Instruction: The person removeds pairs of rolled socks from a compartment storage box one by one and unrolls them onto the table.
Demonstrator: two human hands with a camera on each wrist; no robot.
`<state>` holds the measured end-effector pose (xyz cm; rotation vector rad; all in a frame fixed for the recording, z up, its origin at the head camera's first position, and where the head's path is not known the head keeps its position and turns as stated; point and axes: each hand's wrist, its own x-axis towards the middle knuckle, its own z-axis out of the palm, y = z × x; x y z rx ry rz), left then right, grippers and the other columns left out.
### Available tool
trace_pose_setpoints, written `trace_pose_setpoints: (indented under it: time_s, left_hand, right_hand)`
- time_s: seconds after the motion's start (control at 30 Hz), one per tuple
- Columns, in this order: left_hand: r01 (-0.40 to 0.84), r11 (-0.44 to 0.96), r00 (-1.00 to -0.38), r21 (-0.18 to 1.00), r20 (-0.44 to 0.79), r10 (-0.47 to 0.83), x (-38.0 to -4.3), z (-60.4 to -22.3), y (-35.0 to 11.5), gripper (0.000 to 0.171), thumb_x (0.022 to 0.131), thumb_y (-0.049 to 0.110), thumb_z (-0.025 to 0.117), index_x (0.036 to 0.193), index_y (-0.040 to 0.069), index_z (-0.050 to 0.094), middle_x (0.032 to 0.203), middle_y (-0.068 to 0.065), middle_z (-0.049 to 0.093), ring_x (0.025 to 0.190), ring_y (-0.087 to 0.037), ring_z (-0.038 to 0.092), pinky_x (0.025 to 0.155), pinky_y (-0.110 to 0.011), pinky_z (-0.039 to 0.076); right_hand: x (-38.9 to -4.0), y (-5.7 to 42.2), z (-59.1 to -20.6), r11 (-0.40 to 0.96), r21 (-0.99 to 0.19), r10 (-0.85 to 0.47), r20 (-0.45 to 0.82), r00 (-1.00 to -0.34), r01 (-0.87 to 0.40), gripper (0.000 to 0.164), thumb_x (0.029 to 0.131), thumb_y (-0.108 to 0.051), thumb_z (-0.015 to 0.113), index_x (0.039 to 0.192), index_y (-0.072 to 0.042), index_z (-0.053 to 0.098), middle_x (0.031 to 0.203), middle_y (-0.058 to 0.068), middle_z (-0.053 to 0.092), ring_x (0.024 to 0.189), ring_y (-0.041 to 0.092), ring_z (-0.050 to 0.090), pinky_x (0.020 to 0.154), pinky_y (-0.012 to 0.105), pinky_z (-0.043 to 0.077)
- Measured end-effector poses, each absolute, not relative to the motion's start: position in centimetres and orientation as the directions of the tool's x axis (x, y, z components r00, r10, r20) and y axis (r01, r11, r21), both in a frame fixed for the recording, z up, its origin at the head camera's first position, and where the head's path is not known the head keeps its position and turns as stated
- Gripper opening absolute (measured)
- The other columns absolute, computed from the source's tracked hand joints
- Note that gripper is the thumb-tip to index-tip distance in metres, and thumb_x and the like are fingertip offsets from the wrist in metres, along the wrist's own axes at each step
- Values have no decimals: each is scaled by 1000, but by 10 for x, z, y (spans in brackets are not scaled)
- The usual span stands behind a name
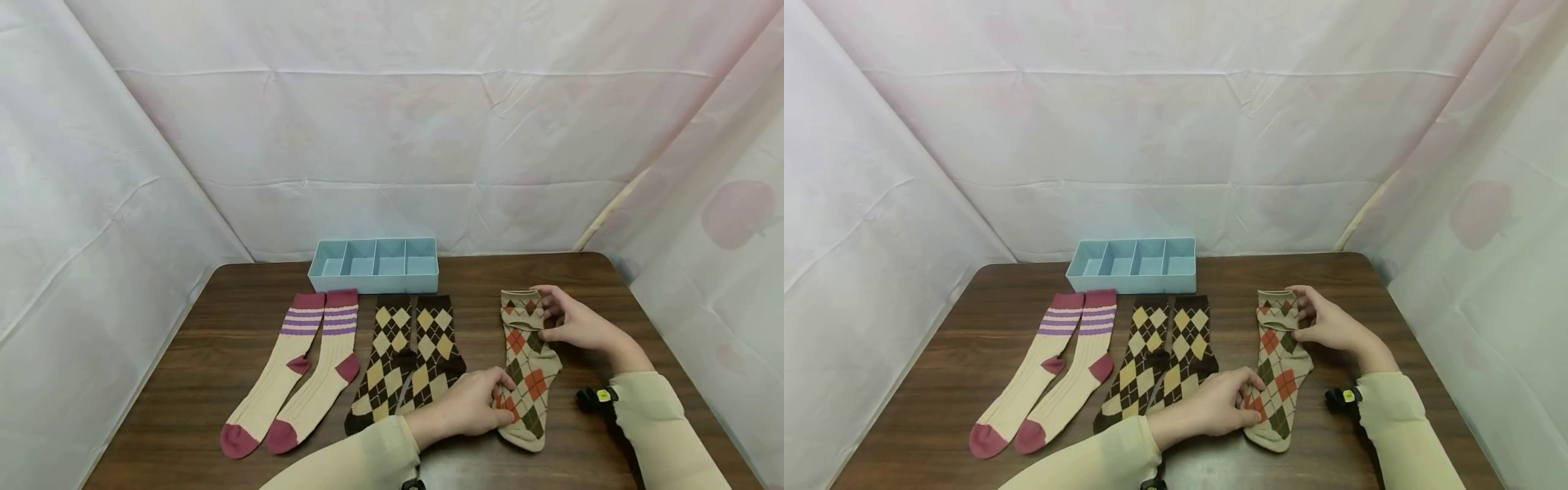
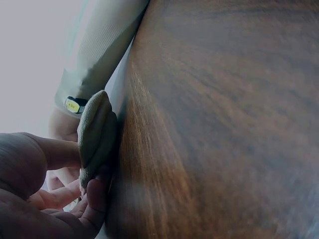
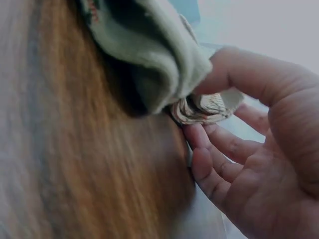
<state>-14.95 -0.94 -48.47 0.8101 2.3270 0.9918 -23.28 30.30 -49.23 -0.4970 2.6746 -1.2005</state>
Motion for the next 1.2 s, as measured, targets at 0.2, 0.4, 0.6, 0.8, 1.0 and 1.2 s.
trace_pose_setpoints:
  time_s: [0.2, 0.4, 0.6, 0.8, 1.0, 1.2]
  left_hand:
    - [353, 553, -704, 755, -175, 688, -149, -485, -10, 36, 96, 20, 85, 129, 18, 69, 89, 12, 59, 69, -2, 54, 67, -20, 47]
    - [354, 553, -712, 754, -167, 683, -150, -484, -11, 36, 96, 20, 85, 128, 18, 69, 91, 12, 59, 70, -1, 54, 68, -19, 47]
    - [369, 552, -700, 747, -168, 694, -149, -485, -10, 35, 98, 22, 84, 129, 18, 69, 90, 13, 59, 68, -1, 54, 66, -18, 47]
    - [391, 567, -695, 725, -172, 699, -148, -483, -10, 34, 99, 23, 83, 130, 18, 69, 89, 13, 57, 67, -2, 52, 65, -18, 46]
    - [424, 569, -689, 705, -156, 707, -147, -481, -11, 34, 100, 24, 82, 131, 18, 69, 89, 13, 56, 69, -1, 51, 65, -18, 45]
    - [454, 575, -696, 680, -133, 706, -146, -482, -9, 34, 98, 24, 83, 130, 19, 70, 87, 14, 56, 70, -1, 51, 67, -17, 44]
  right_hand:
    - [-233, 300, -493, 648, -720, -347, 12, -938, -249, 71, 108, -13, 70, 165, -1, 30, 138, 27, 54, 123, 42, 58, 91, 51, 55]
    - [-238, 294, -494, 684, -681, -314, 47, -948, -261, 56, 116, -19, 56, 163, 1, 32, 128, 21, 65, 111, 34, 67, 88, 53, 54]
    - [-239, 291, -492, 707, -673, -290, 7, -957, -219, 76, 107, -28, 75, 162, 1, 32, 128, 22, 63, 105, 30, 69, 80, 45, 56]
    - [-249, 294, -489, 729, -644, -322, -24, -946, -232, 77, 103, -29, 80, 160, -1, 38, 124, 21, 65, 103, 31, 70, 80, 49, 59]
    - [-262, 296, -484, 721, -658, -335, -61, -940, -214, 55, 114, -30, 62, 155, 2, 44, 115, 11, 72, 91, 20, 70, 77, 43, 58]
    - [-272, 294, -482, 756, -627, -307, -87, -948, -188, 41, 116, -31, 59, 142, 1, 55, 101, 5, 71, 81, 20, 64, 71, 41, 51]
